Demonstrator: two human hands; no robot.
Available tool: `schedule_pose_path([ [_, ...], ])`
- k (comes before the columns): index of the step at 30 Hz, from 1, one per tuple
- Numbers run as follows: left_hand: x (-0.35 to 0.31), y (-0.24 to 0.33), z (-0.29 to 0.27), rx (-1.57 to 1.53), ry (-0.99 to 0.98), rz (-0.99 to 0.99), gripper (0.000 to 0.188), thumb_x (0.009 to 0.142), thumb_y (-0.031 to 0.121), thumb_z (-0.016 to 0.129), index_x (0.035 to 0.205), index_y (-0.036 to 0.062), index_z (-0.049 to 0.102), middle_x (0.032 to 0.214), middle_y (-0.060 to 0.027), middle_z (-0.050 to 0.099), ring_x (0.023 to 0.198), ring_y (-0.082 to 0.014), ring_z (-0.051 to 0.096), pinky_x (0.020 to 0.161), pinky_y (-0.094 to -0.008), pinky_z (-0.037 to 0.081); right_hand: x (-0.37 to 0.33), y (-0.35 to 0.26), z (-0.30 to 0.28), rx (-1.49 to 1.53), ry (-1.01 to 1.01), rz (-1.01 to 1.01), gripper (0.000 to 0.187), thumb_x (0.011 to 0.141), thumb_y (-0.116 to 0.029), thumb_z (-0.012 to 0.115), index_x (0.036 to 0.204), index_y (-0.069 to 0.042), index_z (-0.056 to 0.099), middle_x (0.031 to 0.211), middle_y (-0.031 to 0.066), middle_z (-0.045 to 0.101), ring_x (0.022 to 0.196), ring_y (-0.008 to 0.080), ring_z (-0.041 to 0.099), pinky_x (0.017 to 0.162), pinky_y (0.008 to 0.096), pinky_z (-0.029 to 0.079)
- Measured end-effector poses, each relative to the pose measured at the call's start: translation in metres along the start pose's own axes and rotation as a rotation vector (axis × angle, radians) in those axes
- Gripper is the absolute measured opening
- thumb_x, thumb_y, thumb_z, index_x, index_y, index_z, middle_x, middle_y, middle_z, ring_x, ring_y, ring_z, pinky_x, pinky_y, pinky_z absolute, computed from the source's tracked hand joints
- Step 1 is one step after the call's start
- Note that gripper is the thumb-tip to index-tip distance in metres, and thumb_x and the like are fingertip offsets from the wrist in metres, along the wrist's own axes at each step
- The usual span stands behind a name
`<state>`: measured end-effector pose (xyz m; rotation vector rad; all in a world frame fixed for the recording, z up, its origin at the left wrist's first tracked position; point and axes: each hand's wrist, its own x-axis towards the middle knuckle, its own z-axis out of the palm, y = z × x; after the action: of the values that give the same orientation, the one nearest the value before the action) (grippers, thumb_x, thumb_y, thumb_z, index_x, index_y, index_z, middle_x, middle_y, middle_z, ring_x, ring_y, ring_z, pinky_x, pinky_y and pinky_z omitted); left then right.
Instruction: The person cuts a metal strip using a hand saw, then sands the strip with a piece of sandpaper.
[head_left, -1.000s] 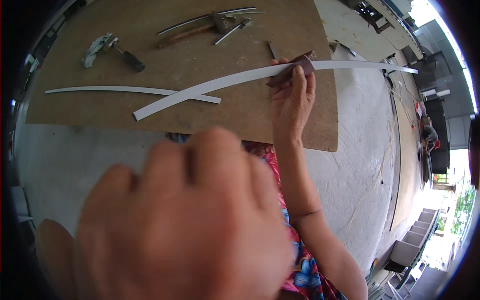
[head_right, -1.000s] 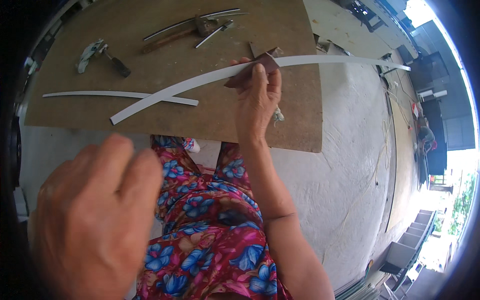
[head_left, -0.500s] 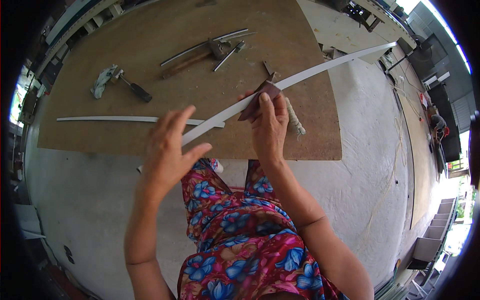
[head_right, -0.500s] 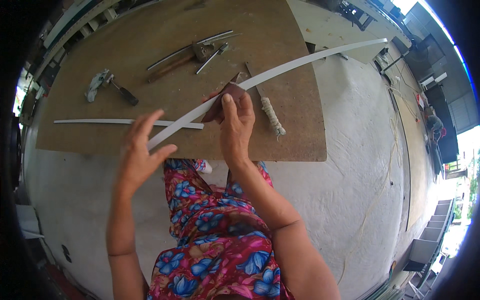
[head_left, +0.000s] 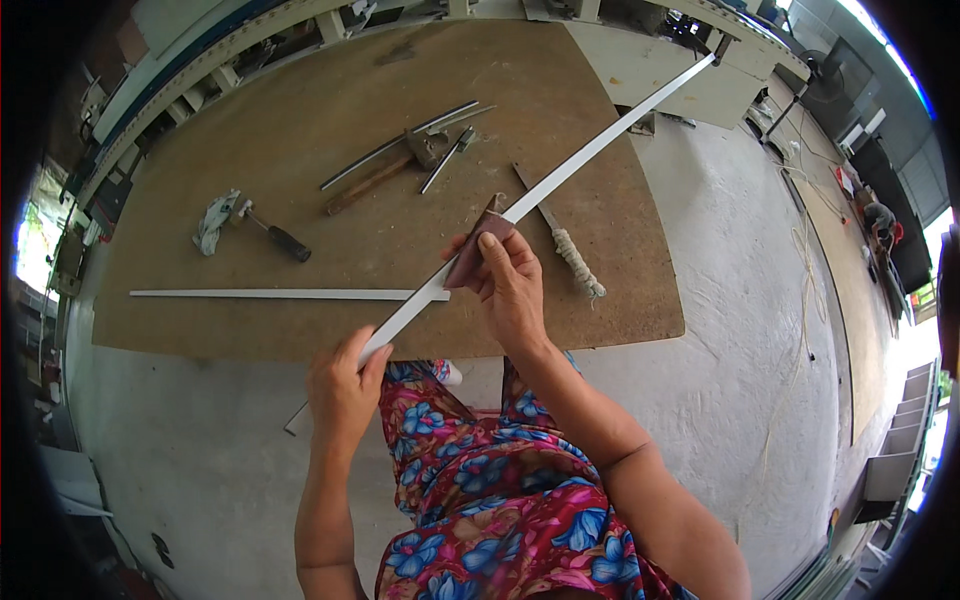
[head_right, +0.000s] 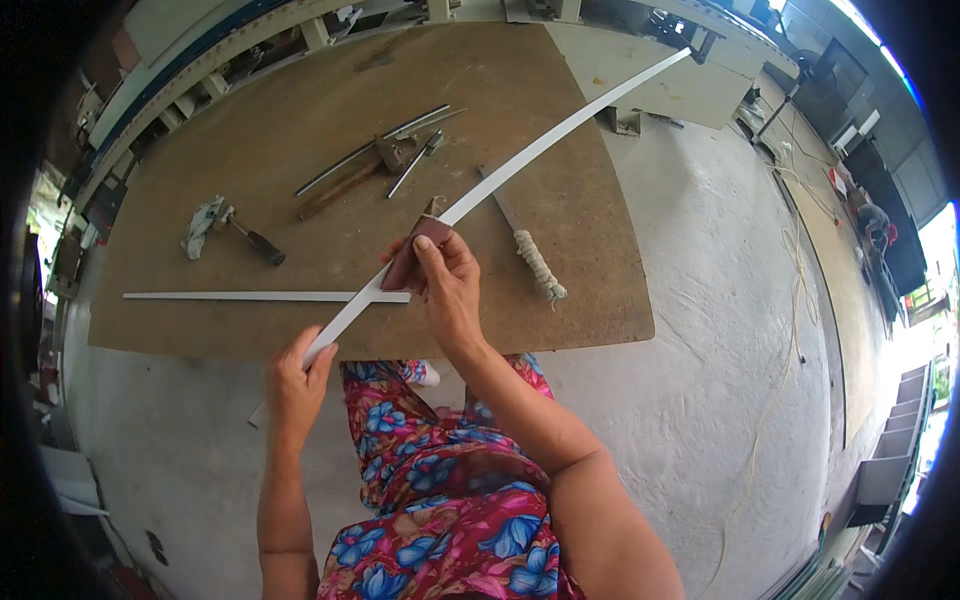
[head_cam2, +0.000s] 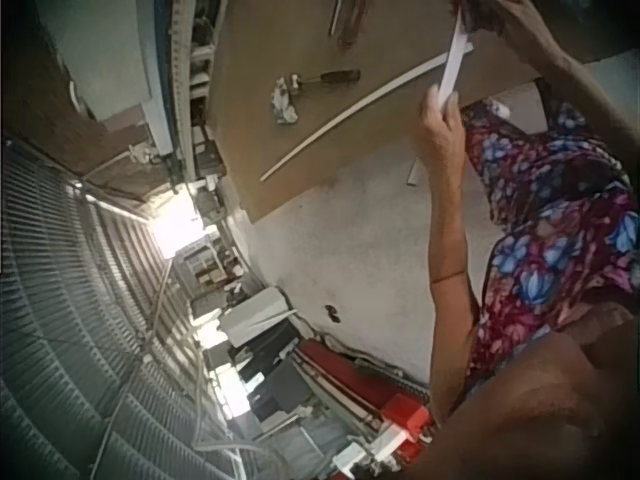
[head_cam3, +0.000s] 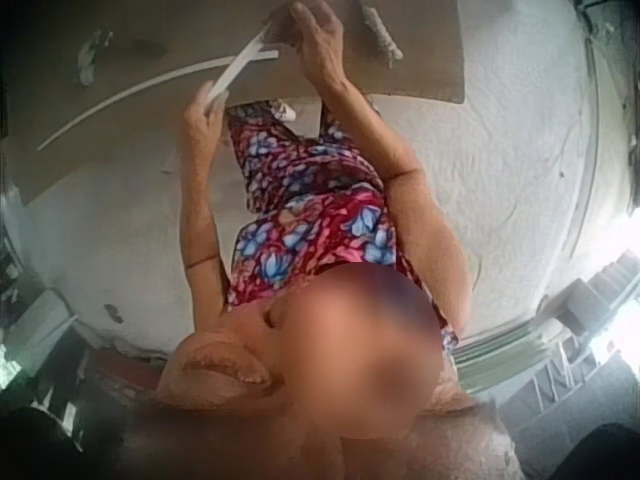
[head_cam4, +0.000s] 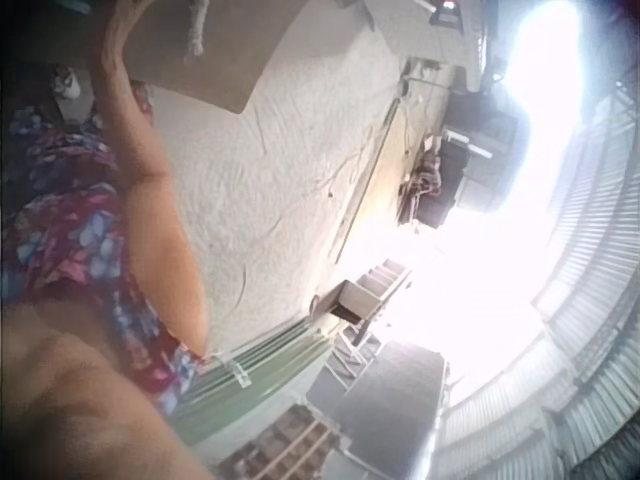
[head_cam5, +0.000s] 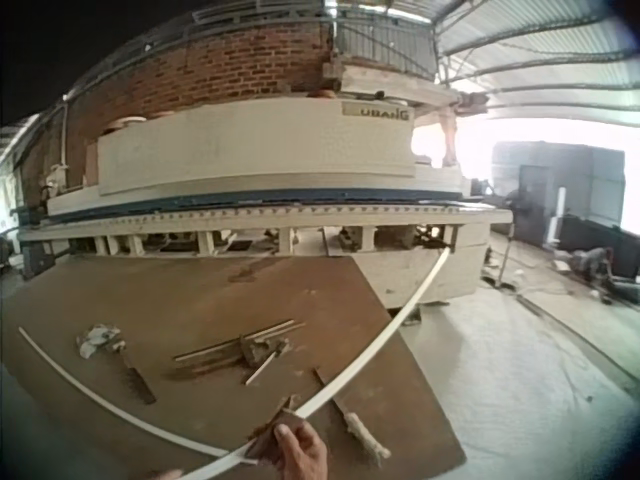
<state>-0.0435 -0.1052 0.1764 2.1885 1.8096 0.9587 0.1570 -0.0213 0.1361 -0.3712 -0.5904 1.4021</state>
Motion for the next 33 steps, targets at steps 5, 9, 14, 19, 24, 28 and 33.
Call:
schedule_pose_path([
  [5,-0.036,-0.036,-0.026,0.077,-0.02,-0.006,0.019,0.076,0.013,0.075,0.09,0.0063,0.065,0.076,-0.0109,0.066,0.068,-0.0325,0.06,0.064,-0.0423,0.043,0.029,-0.032,-0.034,-0.043,0.129,-0.075,0.018,0.098,-0.015,0.053,0.108,0.0,0.053,0.1,0.0152,0.065,0.09,0.025,0.068,0.075,0.0348,0.058],
  [9,-0.08,-0.094,-0.052,0.241,0.011,-0.095,0.015,0.074,0.011,0.075,0.083,0.0052,0.063,0.07,-0.0098,0.062,0.065,-0.0304,0.056,0.064,-0.0412,0.041,0.047,-0.06,-0.056,-0.053,0.2,-0.138,0.017,0.098,-0.013,0.051,0.107,0.001,0.054,0.1,0.0161,0.064,0.09,0.0252,0.067,0.075,0.0339,0.058],
  [14,-0.125,-0.14,-0.075,0.31,0.053,-0.172,0.014,0.074,0.008,0.073,0.083,0.0031,0.063,0.073,-0.0108,0.06,0.07,-0.0305,0.056,0.07,-0.0416,0.042,0.059,-0.068,-0.062,-0.091,0.206,-0.179,0.014,0.098,-0.013,0.051,0.105,-0.001,0.054,0.1,0.015,0.065,0.088,0.0234,0.068,0.072,0.034,0.059],
  [19,-0.112,-0.118,-0.053,0.317,0.066,-0.117,0.023,0.076,0.007,0.071,0.098,0.0038,0.065,0.092,-0.0128,0.064,0.088,-0.0318,0.059,0.081,-0.0434,0.044,0.049,-0.04,-0.034,-0.124,0.206,-0.171,0.015,0.097,-0.016,0.054,0.106,-0.003,0.054,0.099,0.0128,0.066,0.086,0.0223,0.069,0.07,0.0337,0.06],
  [24,-0.087,-0.072,0.017,0.07,0.145,-0.16,0.028,0.074,0.01,0.075,0.099,0.0048,0.065,0.089,-0.0121,0.064,0.083,-0.0312,0.06,0.075,-0.0434,0.045,0.031,-0.003,-0.005,-0.094,0.162,-0.076,0.017,0.097,-0.017,0.056,0.106,-0.004,0.054,0.097,0.0114,0.067,0.083,0.0208,0.069,0.067,0.0322,0.059],
  [28,-0.083,-0.073,0.019,0.113,0.214,-0.058,0.028,0.072,0.018,0.08,0.091,0.0053,0.065,0.079,-0.0101,0.062,0.071,-0.0278,0.059,0.062,-0.0399,0.041,0.035,-0.011,-0.009,-0.143,0.143,-0.007,0.017,0.096,-0.017,0.056,0.106,-0.004,0.054,0.097,0.0127,0.067,0.085,0.0218,0.069,0.07,0.0338,0.06],
  [33,-0.095,-0.116,-0.009,0.282,0.315,0.089,0.027,0.074,0.024,0.08,0.083,0.0065,0.062,0.073,-0.008,0.058,0.066,-0.0257,0.055,0.058,-0.0379,0.036,0.054,-0.045,-0.03,-0.162,0.14,-0.111,0.017,0.096,-0.015,0.056,0.104,0.0,0.055,0.094,0.0137,0.067,0.083,0.0224,0.069,0.069,0.0333,0.059],
])
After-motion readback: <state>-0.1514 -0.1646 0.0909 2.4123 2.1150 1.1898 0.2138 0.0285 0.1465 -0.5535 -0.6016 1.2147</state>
